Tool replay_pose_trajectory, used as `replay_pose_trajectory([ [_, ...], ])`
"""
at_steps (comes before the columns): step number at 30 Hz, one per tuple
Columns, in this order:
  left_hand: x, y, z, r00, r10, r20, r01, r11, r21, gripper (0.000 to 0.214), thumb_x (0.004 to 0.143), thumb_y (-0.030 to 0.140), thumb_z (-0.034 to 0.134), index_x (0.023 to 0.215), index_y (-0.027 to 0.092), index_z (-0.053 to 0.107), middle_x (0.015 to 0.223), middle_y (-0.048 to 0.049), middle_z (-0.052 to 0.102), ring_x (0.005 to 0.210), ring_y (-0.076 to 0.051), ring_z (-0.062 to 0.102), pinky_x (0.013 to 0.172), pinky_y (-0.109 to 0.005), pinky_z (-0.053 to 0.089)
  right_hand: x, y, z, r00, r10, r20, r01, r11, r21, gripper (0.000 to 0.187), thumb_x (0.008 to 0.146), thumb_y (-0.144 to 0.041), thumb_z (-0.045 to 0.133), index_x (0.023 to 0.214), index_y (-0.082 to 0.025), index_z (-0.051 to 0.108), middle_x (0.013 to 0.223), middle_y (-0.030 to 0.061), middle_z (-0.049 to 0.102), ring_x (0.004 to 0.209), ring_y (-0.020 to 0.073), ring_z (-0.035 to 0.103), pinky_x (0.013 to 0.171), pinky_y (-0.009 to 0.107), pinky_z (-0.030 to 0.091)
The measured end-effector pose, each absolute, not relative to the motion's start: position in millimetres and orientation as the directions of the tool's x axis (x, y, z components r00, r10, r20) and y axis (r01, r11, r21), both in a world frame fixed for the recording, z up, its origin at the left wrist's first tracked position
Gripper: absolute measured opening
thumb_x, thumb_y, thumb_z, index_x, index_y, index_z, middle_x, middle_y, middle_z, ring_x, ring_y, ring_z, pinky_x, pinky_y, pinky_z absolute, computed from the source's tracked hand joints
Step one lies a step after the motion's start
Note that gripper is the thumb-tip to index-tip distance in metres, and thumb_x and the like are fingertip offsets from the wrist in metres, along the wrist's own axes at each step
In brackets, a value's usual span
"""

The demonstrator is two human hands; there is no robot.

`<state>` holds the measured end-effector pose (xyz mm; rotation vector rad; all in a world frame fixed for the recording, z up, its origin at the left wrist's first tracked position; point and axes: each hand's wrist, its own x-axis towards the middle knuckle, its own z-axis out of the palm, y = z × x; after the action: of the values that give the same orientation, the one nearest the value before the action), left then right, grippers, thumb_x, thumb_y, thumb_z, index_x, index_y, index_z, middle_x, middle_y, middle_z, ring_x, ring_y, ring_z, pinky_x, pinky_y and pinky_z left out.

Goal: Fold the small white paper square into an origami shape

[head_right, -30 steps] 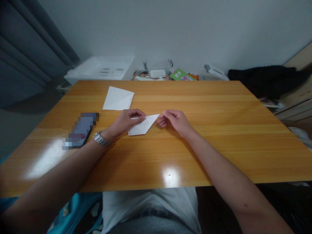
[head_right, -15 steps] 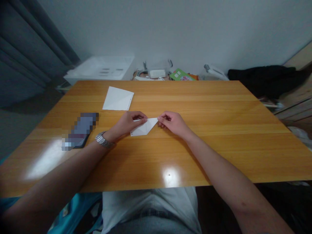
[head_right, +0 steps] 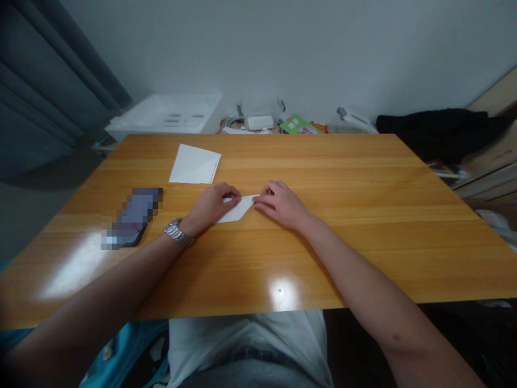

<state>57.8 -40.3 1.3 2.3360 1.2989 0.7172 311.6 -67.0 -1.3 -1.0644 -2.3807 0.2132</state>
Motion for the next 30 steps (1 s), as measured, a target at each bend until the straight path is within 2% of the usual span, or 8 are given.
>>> replay_pose_trajectory([
  [2, 58, -40, 0, 0.439, 0.862, 0.253, 0.673, -0.503, 0.543, 0.019, 0.092, 0.032, 0.062, 0.094, 0.018, 0.076, 0.092, -0.0073, 0.071, 0.084, -0.019, 0.064, 0.077, -0.031, 0.048, 315, -69, 2, -0.665, 0.665, 0.339, 0.605, 0.746, -0.278, 0.030, 0.101, -0.039, 0.055, 0.118, -0.026, 0.077, 0.109, 0.0114, 0.064, 0.102, 0.0262, 0.057, 0.091, 0.043, 0.048],
  [4, 58, -40, 0, 0.438, 0.862, 0.256, 0.674, -0.504, 0.540, 0.019, 0.092, 0.032, 0.063, 0.093, 0.018, 0.076, 0.091, -0.0074, 0.072, 0.084, -0.020, 0.064, 0.077, -0.031, 0.048, 316, -70, 4, -0.698, 0.646, 0.308, 0.596, 0.763, -0.248, 0.031, 0.102, -0.038, 0.054, 0.121, -0.026, 0.076, 0.114, 0.0119, 0.064, 0.108, 0.0272, 0.056, 0.095, 0.045, 0.048],
  [11, 59, -39, -1, 0.442, 0.854, 0.276, 0.681, -0.519, 0.516, 0.016, 0.092, 0.029, 0.063, 0.091, 0.017, 0.074, 0.090, -0.0067, 0.071, 0.083, -0.019, 0.063, 0.076, -0.030, 0.047, 314, -71, 6, -0.698, 0.656, 0.288, 0.614, 0.755, -0.231, 0.037, 0.105, -0.039, 0.047, 0.127, -0.024, 0.073, 0.128, 0.0130, 0.062, 0.119, 0.0277, 0.055, 0.104, 0.046, 0.045],
  [15, 58, -38, -3, 0.458, 0.843, 0.282, 0.679, -0.536, 0.501, 0.015, 0.092, 0.028, 0.063, 0.093, 0.018, 0.074, 0.091, -0.0057, 0.070, 0.084, -0.019, 0.062, 0.077, -0.030, 0.047, 315, -73, 6, -0.686, 0.680, 0.259, 0.648, 0.733, -0.206, 0.039, 0.105, -0.040, 0.046, 0.128, -0.025, 0.073, 0.124, 0.0133, 0.062, 0.117, 0.0279, 0.054, 0.103, 0.047, 0.046],
  [20, 59, -39, -4, 0.455, 0.841, 0.292, 0.699, -0.541, 0.468, 0.013, 0.093, 0.027, 0.063, 0.095, 0.018, 0.073, 0.091, -0.0049, 0.069, 0.085, -0.019, 0.062, 0.077, -0.031, 0.047, 315, -74, 7, -0.654, 0.709, 0.263, 0.668, 0.705, -0.239, 0.037, 0.105, -0.041, 0.046, 0.125, -0.026, 0.075, 0.123, 0.0132, 0.060, 0.115, 0.0279, 0.053, 0.102, 0.048, 0.046],
  [23, 60, -43, 1, 0.478, 0.818, 0.319, 0.723, -0.573, 0.387, 0.015, 0.095, 0.027, 0.062, 0.101, 0.019, 0.074, 0.096, -0.0058, 0.067, 0.090, -0.021, 0.061, 0.082, -0.033, 0.048, 314, -73, 6, -0.647, 0.720, 0.249, 0.673, 0.693, -0.258, 0.038, 0.105, -0.041, 0.046, 0.125, -0.027, 0.075, 0.116, 0.0125, 0.060, 0.109, 0.0268, 0.054, 0.098, 0.046, 0.047],
  [26, 62, -49, 10, 0.562, 0.760, 0.325, 0.730, -0.641, 0.235, 0.019, 0.097, 0.025, 0.059, 0.105, 0.022, 0.076, 0.108, -0.0075, 0.066, 0.096, -0.023, 0.059, 0.089, -0.037, 0.047, 315, -72, 6, -0.642, 0.729, 0.237, 0.680, 0.684, -0.263, 0.038, 0.105, -0.043, 0.045, 0.122, -0.027, 0.076, 0.112, 0.0120, 0.061, 0.106, 0.0264, 0.053, 0.095, 0.044, 0.046],
  [30, 66, -63, 22, 0.641, 0.720, 0.265, 0.730, -0.679, 0.082, 0.024, 0.099, 0.028, 0.055, 0.106, 0.020, 0.077, 0.106, -0.0089, 0.066, 0.098, -0.024, 0.058, 0.091, -0.039, 0.046, 315, -71, 4, -0.643, 0.732, 0.224, 0.686, 0.681, -0.257, 0.040, 0.106, -0.045, 0.044, 0.123, -0.028, 0.076, 0.111, 0.0119, 0.061, 0.105, 0.0265, 0.053, 0.093, 0.044, 0.045],
])
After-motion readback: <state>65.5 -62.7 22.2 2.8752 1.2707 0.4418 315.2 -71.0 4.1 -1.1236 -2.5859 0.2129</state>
